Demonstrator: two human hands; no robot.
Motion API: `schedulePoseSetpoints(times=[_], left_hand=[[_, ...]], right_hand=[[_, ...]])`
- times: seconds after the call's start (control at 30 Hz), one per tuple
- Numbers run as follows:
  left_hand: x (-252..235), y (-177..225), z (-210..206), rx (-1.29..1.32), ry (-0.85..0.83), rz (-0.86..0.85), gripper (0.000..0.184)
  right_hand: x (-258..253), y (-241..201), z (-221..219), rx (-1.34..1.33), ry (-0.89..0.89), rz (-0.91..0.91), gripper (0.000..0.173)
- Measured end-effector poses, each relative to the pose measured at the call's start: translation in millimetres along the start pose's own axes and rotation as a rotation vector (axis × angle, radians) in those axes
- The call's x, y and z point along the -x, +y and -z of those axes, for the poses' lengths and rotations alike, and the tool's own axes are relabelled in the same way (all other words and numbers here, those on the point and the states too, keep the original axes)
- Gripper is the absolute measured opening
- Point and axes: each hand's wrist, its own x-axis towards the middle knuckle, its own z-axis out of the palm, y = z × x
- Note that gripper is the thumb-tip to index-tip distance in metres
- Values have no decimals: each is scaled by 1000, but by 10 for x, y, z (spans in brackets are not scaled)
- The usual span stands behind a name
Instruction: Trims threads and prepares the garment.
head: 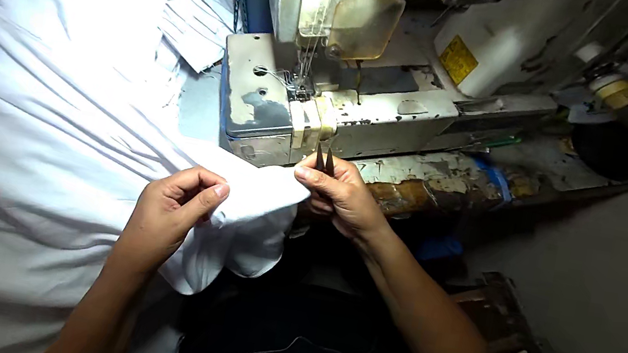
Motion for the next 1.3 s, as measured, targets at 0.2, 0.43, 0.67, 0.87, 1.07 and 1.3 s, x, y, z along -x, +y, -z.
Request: schedulePoseSetpoints(times=[0.2, 0.43, 0.67, 0.87, 1.07, 1.3], left_hand=[[37, 454, -108, -450, 84, -364, 38], [-181, 137, -320, -157, -169, -107, 15], [-175, 189, -267, 98, -240, 19, 18], [-140, 188, -261, 79, -239, -26, 17], [-158, 184, -257, 79, -242, -35, 16], [-151, 145, -280, 107, -276, -75, 12]], right_hand=[[-21, 36, 29, 149, -60, 107, 11], [218, 36, 40, 781, 291, 465, 36], [628, 68, -214, 727, 2, 250, 30], [540, 170, -266, 548, 49, 197, 26], [526, 179, -266, 609, 63, 206, 26], [514, 179, -253, 513, 5, 368, 23]])
